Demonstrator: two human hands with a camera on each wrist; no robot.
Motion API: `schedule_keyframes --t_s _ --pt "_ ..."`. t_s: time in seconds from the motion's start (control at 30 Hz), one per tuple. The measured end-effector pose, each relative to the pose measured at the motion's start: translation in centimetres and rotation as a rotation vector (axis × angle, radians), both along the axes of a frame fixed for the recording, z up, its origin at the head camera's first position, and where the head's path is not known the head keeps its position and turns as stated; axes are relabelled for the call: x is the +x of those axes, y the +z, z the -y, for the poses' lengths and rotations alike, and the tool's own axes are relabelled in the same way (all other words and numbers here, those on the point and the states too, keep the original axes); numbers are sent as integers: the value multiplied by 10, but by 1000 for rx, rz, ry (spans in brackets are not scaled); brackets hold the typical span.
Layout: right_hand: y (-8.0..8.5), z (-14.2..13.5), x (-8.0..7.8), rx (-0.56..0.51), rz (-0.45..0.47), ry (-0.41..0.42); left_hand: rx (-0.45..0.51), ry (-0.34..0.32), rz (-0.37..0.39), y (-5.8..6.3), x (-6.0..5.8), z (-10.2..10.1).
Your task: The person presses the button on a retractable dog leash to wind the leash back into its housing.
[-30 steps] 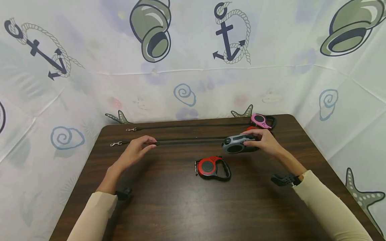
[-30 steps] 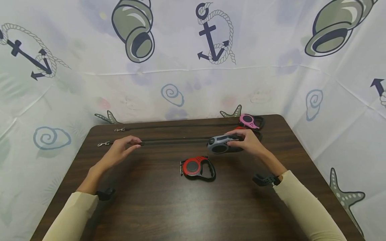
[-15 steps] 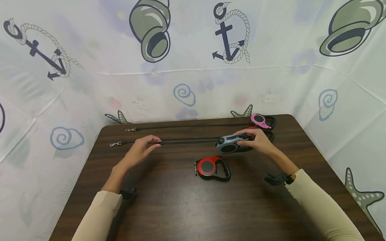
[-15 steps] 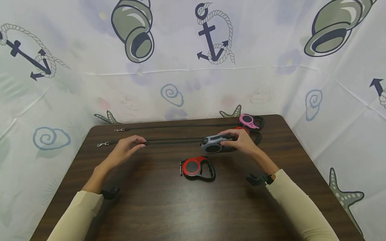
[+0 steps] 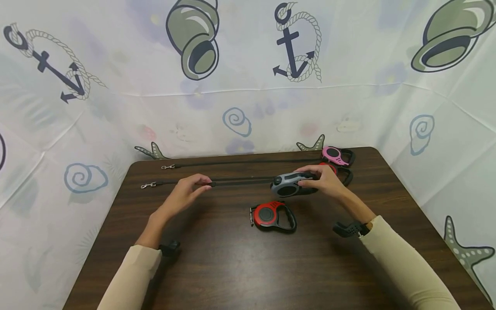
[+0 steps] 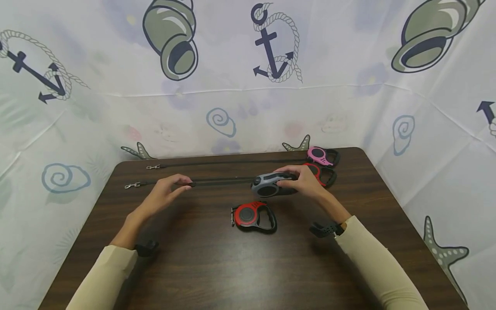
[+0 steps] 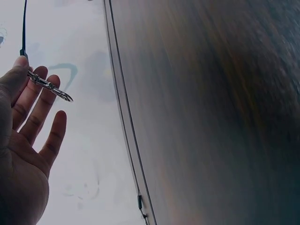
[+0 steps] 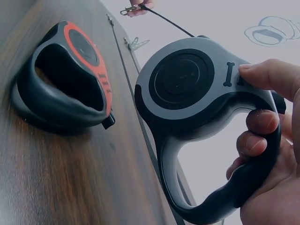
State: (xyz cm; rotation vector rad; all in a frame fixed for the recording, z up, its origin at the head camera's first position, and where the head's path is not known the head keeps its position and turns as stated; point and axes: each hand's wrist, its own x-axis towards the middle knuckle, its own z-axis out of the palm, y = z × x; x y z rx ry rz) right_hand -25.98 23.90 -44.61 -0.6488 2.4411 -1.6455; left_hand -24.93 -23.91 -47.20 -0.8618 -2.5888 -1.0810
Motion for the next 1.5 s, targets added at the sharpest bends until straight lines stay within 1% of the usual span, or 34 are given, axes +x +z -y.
schedule_keyframes --t_s 0.13,0.43,0.63,0.8,0.9,1.07,1.3,1.5 --pt "0 6 -1 -30 25 7 2 0 -3 -2 -1 -4" --pt "-3 18 -3 -78 36 31 14 -5 33 1 1 -12" --pt "-5 24 -4 -77 -4 45 25 -12 36 1 1 -18" --pt "-7 28 -5 -73 9 56 29 -24 43 1 0 -23" --pt "-7 32 -5 -68 20 49 34 -29 52 0 0 -26" --pt "-7 38 -5 -89 49 51 53 -40 68 -1 -1 -32" --pt "-10 46 -8 -96 35 71 66 -57 100 -5 -3 -43" --pt "-13 50 -9 -105 30 67 66 -48 96 -5 -3 -51"
